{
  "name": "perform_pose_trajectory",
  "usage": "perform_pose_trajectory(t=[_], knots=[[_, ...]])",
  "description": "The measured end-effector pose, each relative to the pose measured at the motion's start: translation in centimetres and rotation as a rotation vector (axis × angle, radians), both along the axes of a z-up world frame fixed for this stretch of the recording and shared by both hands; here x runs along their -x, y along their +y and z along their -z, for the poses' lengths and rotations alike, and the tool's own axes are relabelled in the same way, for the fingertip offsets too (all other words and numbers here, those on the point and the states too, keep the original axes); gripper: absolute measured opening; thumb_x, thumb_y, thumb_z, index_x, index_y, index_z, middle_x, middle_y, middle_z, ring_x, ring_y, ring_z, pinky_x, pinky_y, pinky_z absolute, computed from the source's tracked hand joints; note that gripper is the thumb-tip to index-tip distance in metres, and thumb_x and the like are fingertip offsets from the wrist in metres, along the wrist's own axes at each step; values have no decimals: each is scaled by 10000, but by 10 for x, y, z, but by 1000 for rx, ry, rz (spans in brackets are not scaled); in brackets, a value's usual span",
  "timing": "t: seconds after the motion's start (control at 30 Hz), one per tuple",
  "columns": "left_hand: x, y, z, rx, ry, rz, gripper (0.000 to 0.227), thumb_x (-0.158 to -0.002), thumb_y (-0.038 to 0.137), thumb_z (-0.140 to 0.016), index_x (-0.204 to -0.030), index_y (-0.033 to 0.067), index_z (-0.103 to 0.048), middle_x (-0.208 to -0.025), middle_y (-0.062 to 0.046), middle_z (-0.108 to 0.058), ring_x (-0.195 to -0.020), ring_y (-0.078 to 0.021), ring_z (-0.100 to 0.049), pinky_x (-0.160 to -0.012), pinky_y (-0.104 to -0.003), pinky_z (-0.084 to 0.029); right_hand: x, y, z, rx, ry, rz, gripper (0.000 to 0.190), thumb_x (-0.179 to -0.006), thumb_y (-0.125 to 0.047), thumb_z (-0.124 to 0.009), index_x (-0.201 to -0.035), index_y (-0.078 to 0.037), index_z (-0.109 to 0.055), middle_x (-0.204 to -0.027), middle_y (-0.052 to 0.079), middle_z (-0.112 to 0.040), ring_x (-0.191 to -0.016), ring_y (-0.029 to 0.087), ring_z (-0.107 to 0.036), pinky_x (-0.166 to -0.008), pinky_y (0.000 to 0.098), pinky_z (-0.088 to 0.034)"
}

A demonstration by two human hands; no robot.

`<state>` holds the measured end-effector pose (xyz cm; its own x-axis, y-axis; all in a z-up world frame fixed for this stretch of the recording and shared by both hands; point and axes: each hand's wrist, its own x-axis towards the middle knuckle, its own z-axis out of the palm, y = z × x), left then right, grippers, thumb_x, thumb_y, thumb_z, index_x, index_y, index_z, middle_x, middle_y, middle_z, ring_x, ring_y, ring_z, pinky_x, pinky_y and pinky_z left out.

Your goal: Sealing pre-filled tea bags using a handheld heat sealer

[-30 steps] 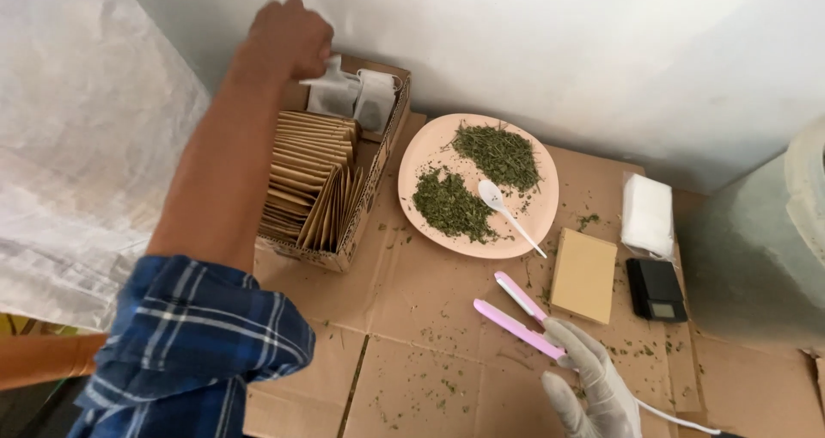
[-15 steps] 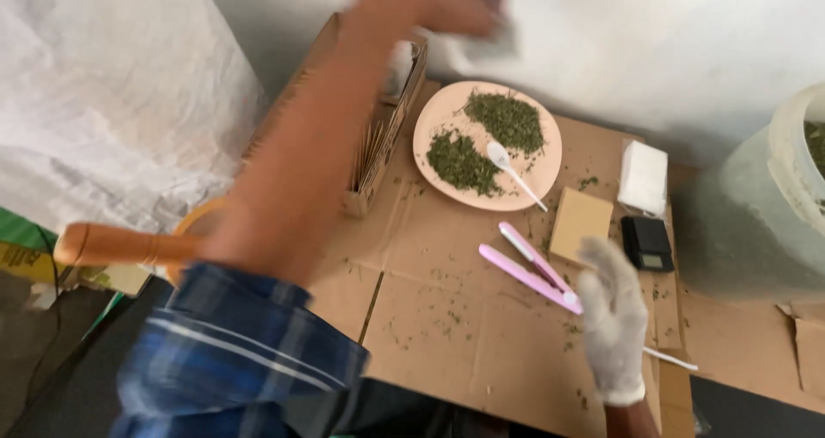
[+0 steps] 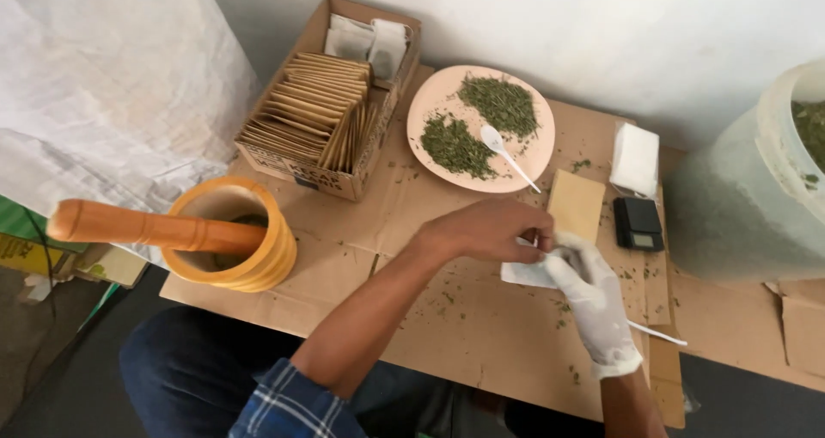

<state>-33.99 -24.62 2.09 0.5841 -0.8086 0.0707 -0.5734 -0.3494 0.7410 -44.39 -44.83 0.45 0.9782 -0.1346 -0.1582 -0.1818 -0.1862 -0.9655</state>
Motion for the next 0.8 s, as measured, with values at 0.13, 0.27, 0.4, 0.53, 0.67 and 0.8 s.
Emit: perform_pose_trajectory(t=[0.13, 0.27, 0.4, 0.53, 0.67, 0.8], knots=[[-7, 11, 24, 202, 33, -33, 232, -950, 348, -796, -1151, 245, -746, -1102, -143, -840, -1153, -410, -802, -1007, -560, -612, -16, -11, 44, 215, -243, -68, 432, -933, -297, -913, -1293, -76, -821, -1188, 185, -814, -1160, 288, -775, -1065, 486, -589], [-2, 22, 2, 192, 89, -67, 236, -963, 403, -813, -1141, 254, -770, -1021, -140, -829, -1030, -369, -823, -919, -505, -641, -19, -21, 64, 17, -160, -134, 360, -980, -150, -864, -1314, -43, -781, -1009, 141, -766, -857, 260, -763, -822, 461, -671], [-2, 48, -8, 97, 199, -167, 215, -996, 297, -792, -1192, 211, -809, -1005, -153, -850, -951, -357, -824, -872, -510, -642, -25, -25, 73, -96, -140, -192, 347, -992, -67, -839, -1326, -18, -756, -936, 149, -749, -754, 258, -798, -708, 407, -695], [-1, 62, -4, 181, 249, -227, 213, -1052, 220, -757, -1244, 136, -793, -990, -169, -842, -914, -307, -813, -813, -452, -643, -23, -26, 66, -171, -75, -152, 377, -1013, -80, -818, -1374, -46, -715, -998, 105, -765, -808, 194, -785, -752, 365, -698], [7, 68, 10, 270, 209, -246, 242, -1064, 133, -722, -1298, 108, -779, -1040, -197, -832, -896, -336, -798, -725, -424, -622, -18, -10, 29, -229, -20, -152, 519, -1036, -123, -772, -1536, -66, -645, -1015, 135, -744, -857, 248, -806, -734, 378, -692], [18, 68, 75, 559, -105, -503, 184, -1020, 93, -757, -1179, 183, -728, -989, -59, -772, -814, -256, -788, -657, -362, -630, -22, -17, 39, -523, 65, -14, 353, -1086, -132, -696, -1431, -55, -691, -902, 59, -686, -686, 155, -707, -552, 242, -508]])
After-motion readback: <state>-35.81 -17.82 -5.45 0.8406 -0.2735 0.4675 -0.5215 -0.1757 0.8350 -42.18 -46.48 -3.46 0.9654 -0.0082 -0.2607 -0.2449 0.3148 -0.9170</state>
